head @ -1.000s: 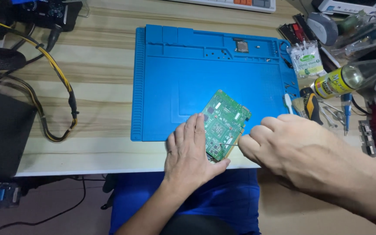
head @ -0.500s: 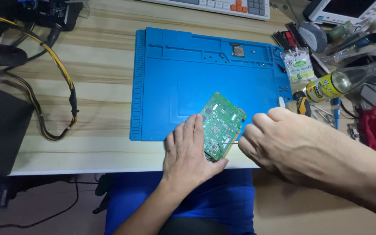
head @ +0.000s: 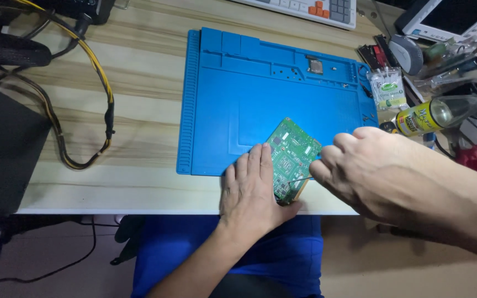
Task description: The person uses a screwdriver to work on a graphics card PCB, likely removing or mounting a cooler, then inspects the board and picks up a motherboard.
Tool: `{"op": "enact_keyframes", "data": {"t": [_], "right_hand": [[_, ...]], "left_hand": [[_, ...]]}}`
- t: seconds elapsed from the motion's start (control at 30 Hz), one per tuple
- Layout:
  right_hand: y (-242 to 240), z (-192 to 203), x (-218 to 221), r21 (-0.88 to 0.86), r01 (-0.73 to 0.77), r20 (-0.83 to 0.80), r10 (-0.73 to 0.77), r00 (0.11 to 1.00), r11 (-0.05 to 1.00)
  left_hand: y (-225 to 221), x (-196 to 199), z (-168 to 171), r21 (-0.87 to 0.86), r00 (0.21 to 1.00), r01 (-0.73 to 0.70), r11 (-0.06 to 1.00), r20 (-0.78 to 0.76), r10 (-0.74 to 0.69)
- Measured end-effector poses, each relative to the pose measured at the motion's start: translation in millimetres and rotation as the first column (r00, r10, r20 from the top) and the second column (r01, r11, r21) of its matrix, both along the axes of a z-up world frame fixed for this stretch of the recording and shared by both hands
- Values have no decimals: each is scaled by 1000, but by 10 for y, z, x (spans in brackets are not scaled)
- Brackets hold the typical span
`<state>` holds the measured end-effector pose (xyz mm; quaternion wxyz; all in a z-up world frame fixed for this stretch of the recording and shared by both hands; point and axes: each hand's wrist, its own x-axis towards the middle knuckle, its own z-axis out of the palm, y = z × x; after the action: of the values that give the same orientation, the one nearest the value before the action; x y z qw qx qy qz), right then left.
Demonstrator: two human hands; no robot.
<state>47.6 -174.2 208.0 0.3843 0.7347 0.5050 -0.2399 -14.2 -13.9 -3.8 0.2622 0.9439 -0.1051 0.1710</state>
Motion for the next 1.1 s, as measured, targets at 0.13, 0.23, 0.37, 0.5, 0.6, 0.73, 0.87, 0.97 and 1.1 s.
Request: {"op": "enact_keyframes", "data": {"t": [0.13,0.23,0.37,0.5,0.6,0.73,0.87,0.97,1.1], "right_hand": [[-54,-58,35,-24,16,-28,-17,999,1000],[-81,-81,41,6,-71,-23,71,997,997],[-194,-161,78,30,-126,10,125,992,992],[-93,-101,116,-59,57,-81,-62,995,997],[-183,-117,138,-35,-3,-75,1,997,999],[-289,-191,119,4,-169,-70,169,983,986],[-338,-217,136,43,-127,-70,129,989,991],[-370,-231,125,32,-160,-78,162,984,987],[-433,-292,81,79,75,-104,-66,992,994]], "left_hand": [[-10,22,-2,14,999,9,1000,-43,-8],[4,21,17,21,999,18,1000,-45,-17],[0,33,26,21,999,11,1000,-43,-10],[-1,36,41,7,999,15,1000,-45,-15],[-10,45,58,2,998,15,1000,-54,-15],[-8,42,27,4,998,23,1000,-52,-23],[-14,50,23,5,998,25,1000,-51,-25],[-17,54,9,15,997,28,999,-77,-27],[-15,56,-13,-1,994,51,999,-94,-50]]}}
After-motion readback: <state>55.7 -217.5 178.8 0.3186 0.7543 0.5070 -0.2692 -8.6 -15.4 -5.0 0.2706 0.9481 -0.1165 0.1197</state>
